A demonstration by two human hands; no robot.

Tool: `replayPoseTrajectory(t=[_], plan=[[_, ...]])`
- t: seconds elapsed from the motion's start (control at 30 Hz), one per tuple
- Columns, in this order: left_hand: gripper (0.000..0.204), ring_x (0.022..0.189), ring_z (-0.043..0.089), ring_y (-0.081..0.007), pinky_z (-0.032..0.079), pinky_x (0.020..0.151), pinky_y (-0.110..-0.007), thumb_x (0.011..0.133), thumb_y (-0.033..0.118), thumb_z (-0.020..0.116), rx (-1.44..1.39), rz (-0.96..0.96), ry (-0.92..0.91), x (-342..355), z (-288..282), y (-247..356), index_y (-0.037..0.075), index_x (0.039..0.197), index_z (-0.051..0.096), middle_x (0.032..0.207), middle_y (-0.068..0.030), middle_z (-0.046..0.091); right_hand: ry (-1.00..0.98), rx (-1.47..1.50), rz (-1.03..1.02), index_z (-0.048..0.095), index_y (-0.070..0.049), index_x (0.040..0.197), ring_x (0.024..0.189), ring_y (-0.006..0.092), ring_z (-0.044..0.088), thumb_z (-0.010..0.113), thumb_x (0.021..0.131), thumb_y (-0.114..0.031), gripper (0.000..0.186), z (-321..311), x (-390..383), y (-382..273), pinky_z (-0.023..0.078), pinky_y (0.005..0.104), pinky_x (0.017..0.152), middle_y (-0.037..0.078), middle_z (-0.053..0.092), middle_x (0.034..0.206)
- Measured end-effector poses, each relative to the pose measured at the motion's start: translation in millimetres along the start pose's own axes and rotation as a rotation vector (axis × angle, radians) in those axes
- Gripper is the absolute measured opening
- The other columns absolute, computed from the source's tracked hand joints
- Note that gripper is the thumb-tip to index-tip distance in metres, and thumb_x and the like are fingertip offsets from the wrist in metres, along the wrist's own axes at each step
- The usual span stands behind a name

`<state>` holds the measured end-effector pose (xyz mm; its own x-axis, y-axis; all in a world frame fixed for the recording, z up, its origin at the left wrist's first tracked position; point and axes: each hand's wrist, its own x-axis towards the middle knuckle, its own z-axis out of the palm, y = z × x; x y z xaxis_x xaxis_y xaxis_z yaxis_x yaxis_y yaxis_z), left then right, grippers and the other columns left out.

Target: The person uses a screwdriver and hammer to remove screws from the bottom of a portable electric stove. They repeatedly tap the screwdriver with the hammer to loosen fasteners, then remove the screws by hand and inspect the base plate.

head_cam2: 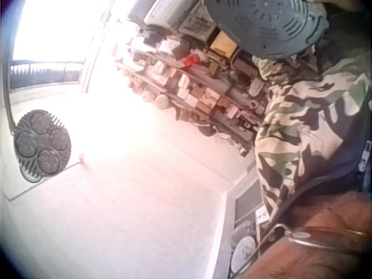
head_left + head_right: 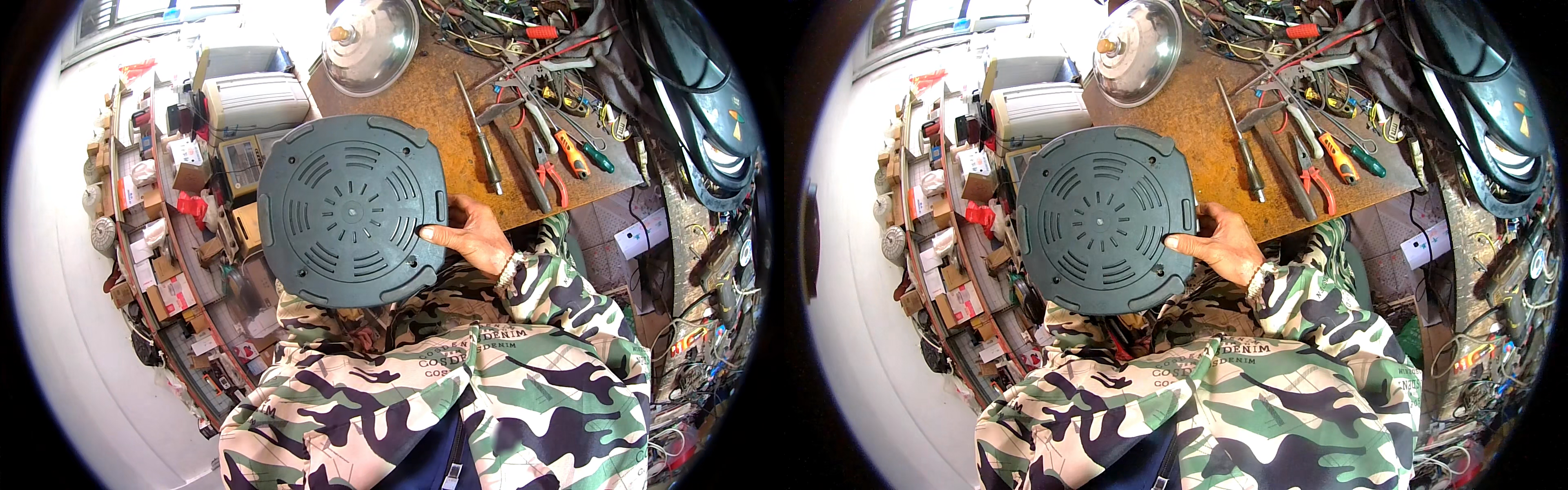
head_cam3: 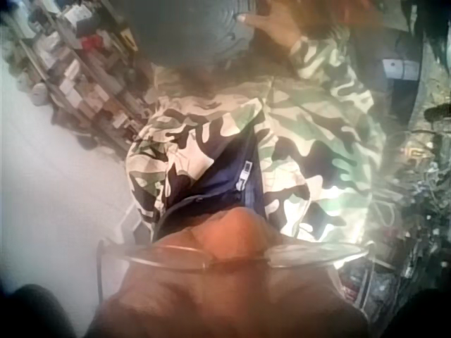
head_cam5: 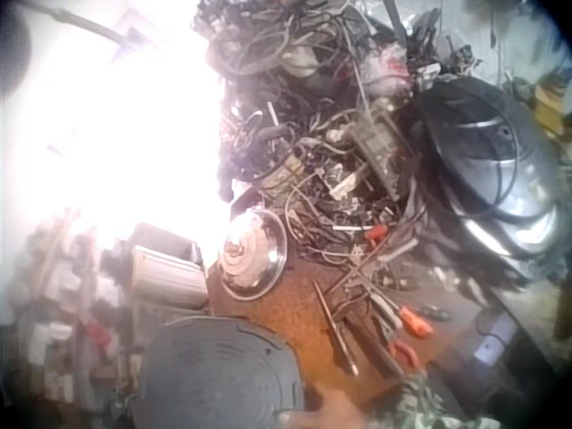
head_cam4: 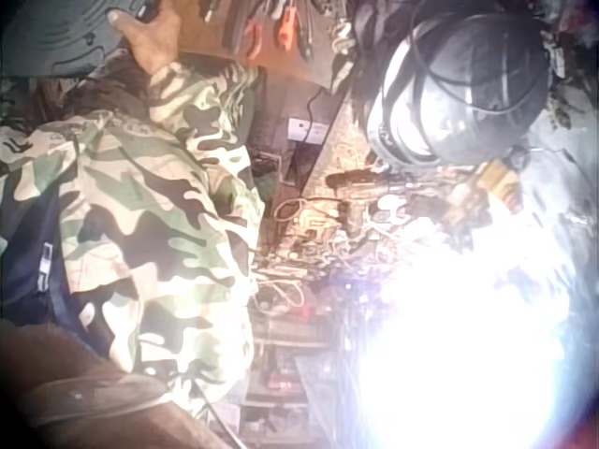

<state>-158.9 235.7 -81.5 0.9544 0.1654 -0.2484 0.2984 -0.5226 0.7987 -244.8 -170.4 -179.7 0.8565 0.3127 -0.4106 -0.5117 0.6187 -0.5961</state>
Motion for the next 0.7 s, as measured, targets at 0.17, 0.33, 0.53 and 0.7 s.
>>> replayPoseTrajectory(t=[0.17,0.33,0.53,0.7], plan=[[0.042,0.106,0.069,-0.0238,0.056,0.094,-0.039,0.111,0.032,0.045,-0.004,-0.002,-0.008,3,3,-1,-0.001,0.128,0.066,0.121,-0.0145,0.072,0.016,-0.031,-0.033,0.056,0.013,0.129,0.106,0.022,0.067,0.09,0.082,-0.033,0.074,0,1,0,0.054,0.0343,0.094,0.02,0.071,0.117],[0.042,0.107,0.069,-0.0232,0.056,0.094,-0.038,0.111,0.032,0.046,-0.011,-0.014,-0.007,0,3,-5,-0.001,0.128,0.066,0.121,-0.0139,0.072,0.005,-0.046,-0.016,0.055,0.014,0.13,0.108,0.0226,0.067,0.09,0.082,-0.034,0.076,0,3,1,0.054,0.035,0.095,0.021,0.071,0.117],[0.041,0.107,0.069,-0.0226,0.056,0.093,-0.038,0.11,0.032,0.047,-0.028,-0.021,-0.007,-1,4,-14,0.0,0.127,0.066,0.121,-0.0133,0.072,0.001,0.004,-0.006,0.053,0.014,0.133,0.109,0.0228,0.067,0.089,0.083,-0.032,0.077,3,2,-4,0.053,0.0348,0.097,0.021,0.071,0.118],[0.041,0.107,0.069,-0.022,0.056,0.093,-0.038,0.11,0.032,0.047,-0.047,-0.024,-0.015,1,7,-19,0.0,0.127,0.067,0.121,-0.0128,0.072,0.006,-0.059,0.056,0.048,0.014,0.139,0.112,0.0226,0.066,0.087,0.085,-0.021,0.075,7,-3,-19,0.051,0.0348,0.102,0.021,0.07,0.121]])
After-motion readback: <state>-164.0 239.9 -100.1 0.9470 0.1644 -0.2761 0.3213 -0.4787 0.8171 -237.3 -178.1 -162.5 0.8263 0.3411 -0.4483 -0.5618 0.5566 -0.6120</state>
